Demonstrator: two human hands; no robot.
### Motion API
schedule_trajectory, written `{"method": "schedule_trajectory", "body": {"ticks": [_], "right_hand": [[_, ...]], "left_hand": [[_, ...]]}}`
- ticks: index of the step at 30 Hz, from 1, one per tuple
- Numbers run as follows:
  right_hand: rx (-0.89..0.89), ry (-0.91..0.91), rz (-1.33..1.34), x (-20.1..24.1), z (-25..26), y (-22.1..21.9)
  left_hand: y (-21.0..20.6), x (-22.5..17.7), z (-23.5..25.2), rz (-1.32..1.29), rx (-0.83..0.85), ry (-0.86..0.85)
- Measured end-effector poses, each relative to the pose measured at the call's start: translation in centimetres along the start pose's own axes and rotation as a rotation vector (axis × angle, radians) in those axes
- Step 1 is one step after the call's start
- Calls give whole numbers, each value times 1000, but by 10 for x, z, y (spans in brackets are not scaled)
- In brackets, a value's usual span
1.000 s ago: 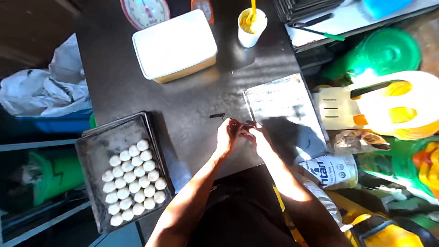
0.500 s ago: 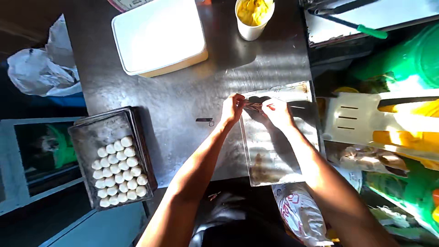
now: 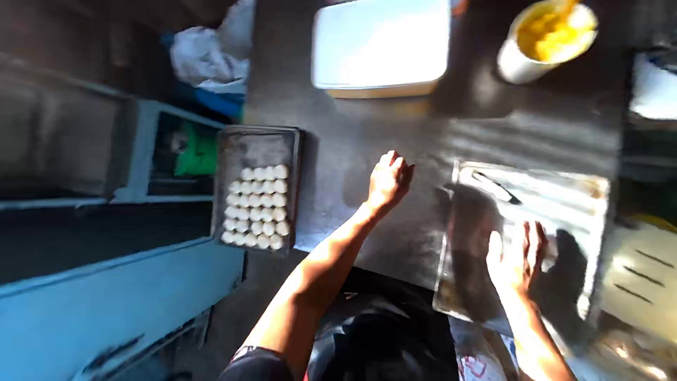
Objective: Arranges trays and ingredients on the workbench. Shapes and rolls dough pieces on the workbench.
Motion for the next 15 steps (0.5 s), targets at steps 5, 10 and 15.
{"method": "schedule_trajectory", "body": {"ticks": [5,10,15], "right_hand": [[75,-15,-407,31,-71,-19],[-31,-38,-455,44,-83,-38],[49,-169,-213,152,-56,34]], "left_hand": [[211,155,-78,198,-324,384],[345,295,-126,394,-390,772],[358,286,-135,192,-312,576]]}}
Point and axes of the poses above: each hand's wrist, its own z-axis towards the middle knuckle, its own y-axis out of the back of the hand, x = y × z, the point moved 3 cm from there along z, towards the middle knuckle, and after that the axes turned 15 degrees about -z, right-handed, at the moved point
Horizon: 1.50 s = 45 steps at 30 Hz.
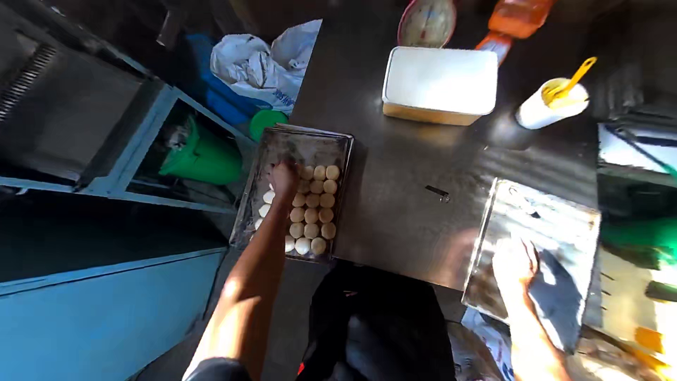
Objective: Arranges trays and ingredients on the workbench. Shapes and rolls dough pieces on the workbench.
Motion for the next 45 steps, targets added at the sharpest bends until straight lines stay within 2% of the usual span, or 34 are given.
{"method": "schedule_trajectory", "body": {"ticks": [1,3,5,6,8,9,11,12,13,14,16,17,20,23,26,28,30,33,36,38,41,43,45], "right_hand": [[-40,8,92,44,-6,33],[-111,174,440,132,-25,72],[63,383,796,203,-43,77],[148,459,863,226,-48,75],[137,543,837,247,-47,87],[88,559,818,245,-45,96],[-137,545,761,224,-40,104],[-260,531,724,211,-37,96],[-312,536,666,198,-38,72],[-236,582,572,185,-46,34],[98,724,393,154,-76,-45],[163,747,365,143,-90,-64],[77,643,374,139,-84,-48],[141,567,328,149,-57,-50],[132,662,197,146,-56,-93],[144,738,14,130,-67,-112],[210,790,-86,118,-72,-112],[342,748,22,127,-48,-84],[293,658,259,160,-13,-50],[276,751,262,180,0,-62],[387,967,109,201,7,-79],[447,986,12,208,7,-85],[405,1006,-51,212,5,-97]], "left_hand": [[5,-18,-19,-107,16,-117],[7,-68,-76,-344,127,-341],[-14,-115,-132,-541,227,-529],[-26,-136,-158,-609,261,-595],[-39,-162,-199,-752,254,-655],[-41,-165,-211,-802,200,-638],[-48,-155,-227,-748,117,-584],[-58,-144,-230,-663,104,-554],[-74,-131,-232,-564,123,-521],[-94,-115,-237,-452,192,-480],[-133,-88,-256,-196,418,-430],[-148,-80,-268,-93,494,-444],[-170,-87,-289,74,601,-517],[-202,-113,-289,124,631,-602],[-239,-119,-281,97,647,-614],[-254,-102,-287,63,642,-621],[-258,-80,-301,65,655,-648],[-252,-74,-302,92,664,-684],[-246,-87,-299,25,668,-715],[-253,-101,-297,12,669,-765],[-272,-103,-291,79,700,-799],[-277,-93,-290,84,717,-841],[-280,-85,-289,84,745,-872]]}}
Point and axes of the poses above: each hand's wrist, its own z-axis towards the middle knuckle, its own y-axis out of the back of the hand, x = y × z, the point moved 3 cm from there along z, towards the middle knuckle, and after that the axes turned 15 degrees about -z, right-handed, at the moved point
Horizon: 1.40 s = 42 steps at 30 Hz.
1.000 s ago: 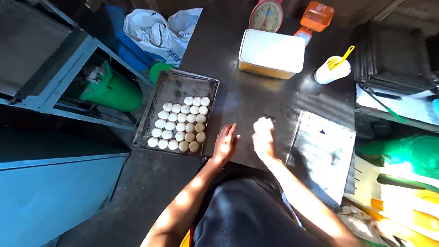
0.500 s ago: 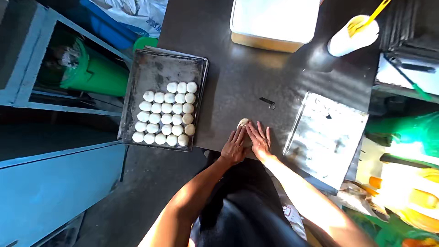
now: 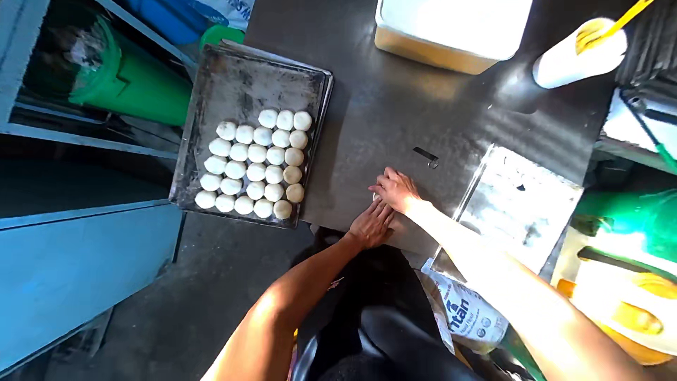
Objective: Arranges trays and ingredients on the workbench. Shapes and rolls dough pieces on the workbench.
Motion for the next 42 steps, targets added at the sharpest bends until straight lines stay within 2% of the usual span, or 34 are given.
{"method": "schedule_trajectory", "body": {"ticks": [2,4,6,9,13,17,21,27,29,30,32,33,35,37,39,42], "right_hand": [[-74,100,-114,1,14,-13],[-113,194,-153,-2,41,-8],[-200,167,-165,-6,67,3],[-506,53,-230,-6,78,-9],[-425,158,-320,-21,98,2],[-493,-72,-317,-24,114,0],[-264,-96,-285,-45,137,6],[-349,-288,-232,-56,172,15],[-331,-252,-213,-49,155,8],[-292,-208,-205,-41,135,5],[-236,-103,-188,-13,68,-6],[-206,-56,-154,5,20,-17],[-185,-26,-80,34,-70,-50],[-210,-19,-20,49,-128,-60],[-273,-62,54,44,-140,-47],[-212,-44,57,24,-110,-28]], "left_hand": [[-5,3,-3,-1,-13,-20],[-5,6,-2,-9,-42,-32],[-7,7,-1,-21,-75,-40],[-10,9,-1,-45,-111,-32],[-7,9,-1,-7,-117,-29],[-10,9,1,-29,-127,-22],[-9,10,1,-30,-140,-38],[-4,11,-3,-86,-151,-89],[6,8,-12,-168,-203,-120],[15,7,-18,-246,-303,-87],[36,10,-29,-402,-560,94],[43,12,-32,-462,-626,202],[47,20,-33,-509,-629,328],[41,20,-29,-472,-589,294],[32,15,-28,-449,-538,222],[27,8,-28,-464,-504,182]]}}
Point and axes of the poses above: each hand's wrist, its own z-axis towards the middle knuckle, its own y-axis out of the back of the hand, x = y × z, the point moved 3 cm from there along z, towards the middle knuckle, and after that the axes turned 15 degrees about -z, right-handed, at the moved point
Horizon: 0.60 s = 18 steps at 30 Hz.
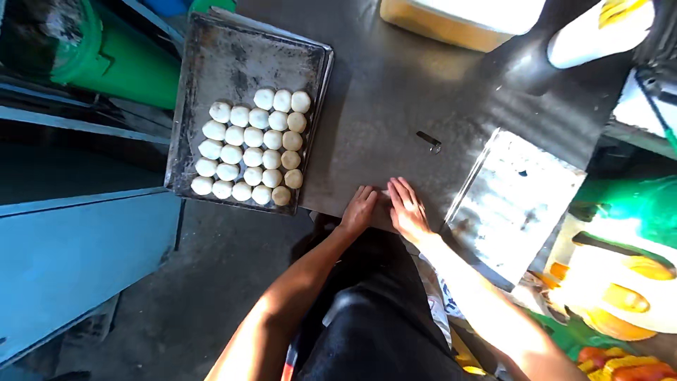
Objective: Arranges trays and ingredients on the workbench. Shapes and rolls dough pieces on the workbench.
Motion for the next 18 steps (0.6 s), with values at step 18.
{"method": "schedule_trajectory", "body": {"ticks": [18], "right_hand": [[-149,-184,-250,-25,173,-22]], "left_hand": [[78,57,2,442,-179,122]]}}
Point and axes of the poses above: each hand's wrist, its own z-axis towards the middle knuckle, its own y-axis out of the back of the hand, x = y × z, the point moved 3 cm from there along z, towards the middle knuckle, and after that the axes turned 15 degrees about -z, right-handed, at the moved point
